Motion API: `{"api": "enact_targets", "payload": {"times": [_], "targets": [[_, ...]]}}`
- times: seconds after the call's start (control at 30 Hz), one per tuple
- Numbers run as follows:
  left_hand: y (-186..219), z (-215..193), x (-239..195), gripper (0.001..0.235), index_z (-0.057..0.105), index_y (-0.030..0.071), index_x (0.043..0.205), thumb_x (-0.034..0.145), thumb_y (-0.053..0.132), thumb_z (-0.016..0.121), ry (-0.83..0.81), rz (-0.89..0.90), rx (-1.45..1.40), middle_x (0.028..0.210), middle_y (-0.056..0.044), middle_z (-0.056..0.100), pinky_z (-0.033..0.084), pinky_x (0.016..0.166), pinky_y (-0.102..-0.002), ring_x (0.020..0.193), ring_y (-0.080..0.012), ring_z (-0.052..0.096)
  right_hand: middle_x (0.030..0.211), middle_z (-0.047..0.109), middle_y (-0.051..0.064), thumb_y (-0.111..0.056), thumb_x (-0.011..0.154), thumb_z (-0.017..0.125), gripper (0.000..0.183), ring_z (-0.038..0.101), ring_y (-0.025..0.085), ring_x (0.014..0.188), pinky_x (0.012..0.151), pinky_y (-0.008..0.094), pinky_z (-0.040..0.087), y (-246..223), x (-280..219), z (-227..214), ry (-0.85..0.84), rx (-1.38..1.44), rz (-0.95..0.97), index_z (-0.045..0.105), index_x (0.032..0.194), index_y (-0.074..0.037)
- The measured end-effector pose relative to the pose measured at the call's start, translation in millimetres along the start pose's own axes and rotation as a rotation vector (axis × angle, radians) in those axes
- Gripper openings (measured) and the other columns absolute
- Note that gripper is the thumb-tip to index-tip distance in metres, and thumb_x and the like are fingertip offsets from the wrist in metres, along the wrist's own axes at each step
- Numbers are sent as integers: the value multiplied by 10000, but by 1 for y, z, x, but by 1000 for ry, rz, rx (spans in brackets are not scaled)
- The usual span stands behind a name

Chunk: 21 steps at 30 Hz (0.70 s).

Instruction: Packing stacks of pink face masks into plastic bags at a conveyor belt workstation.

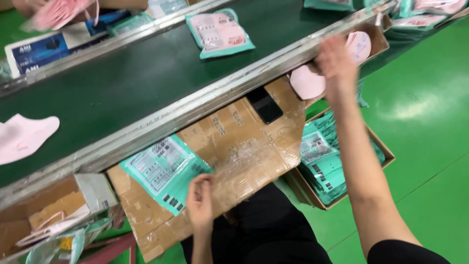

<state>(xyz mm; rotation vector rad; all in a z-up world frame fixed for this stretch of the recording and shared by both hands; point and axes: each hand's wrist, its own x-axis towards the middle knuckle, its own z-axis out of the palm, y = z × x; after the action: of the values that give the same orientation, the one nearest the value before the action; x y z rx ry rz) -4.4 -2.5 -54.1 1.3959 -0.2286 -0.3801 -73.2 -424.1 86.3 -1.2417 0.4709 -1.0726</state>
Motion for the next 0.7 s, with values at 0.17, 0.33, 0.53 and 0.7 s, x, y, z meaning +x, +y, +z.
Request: {"api": "enact_targets", "payload": {"times": [0.17, 0.33, 0.53, 0.7], "targets": [[-16, 35, -2, 154, 673, -4, 1129, 1021, 67, 587, -188, -40, 91, 1005, -65, 694, 507, 833, -259, 934, -121, 636, 1324, 662, 97, -167, 1062, 594, 275, 611, 235, 1231, 1068, 385, 468, 145, -79, 7, -506, -761, -120, 684, 1310, -87], [-11, 43, 7, 141, 691, -3, 1073, 974, 66, 618, -276, 46, 321, 991, -72, 735, 563, 867, -282, 938, -141, 707, 1060, 766, 18, -118, 981, 610, 217, 729, 145, 938, 850, 319, 608, 195, -191, 75, -515, -252, 455, 697, 1180, -114], [-50, 41, 12, 126, 687, 29, 1042, 939, 81, 637, -216, -64, 524, 929, -87, 743, 576, 777, -321, 837, -198, 745, 1076, 697, 96, -21, 911, 667, 193, 698, 241, 896, 747, 332, 555, 169, -226, 103, -460, -711, -104, 689, 1101, -52], [-47, 45, 9, 43, 649, 35, 945, 906, 53, 652, -116, 378, 701, 871, -125, 670, 516, 699, -424, 786, -325, 656, 1082, 685, 99, -27, 909, 657, 208, 702, 250, 874, 748, 326, 562, 166, -225, 105, -466, -635, -99, 672, 1114, -65]]}}
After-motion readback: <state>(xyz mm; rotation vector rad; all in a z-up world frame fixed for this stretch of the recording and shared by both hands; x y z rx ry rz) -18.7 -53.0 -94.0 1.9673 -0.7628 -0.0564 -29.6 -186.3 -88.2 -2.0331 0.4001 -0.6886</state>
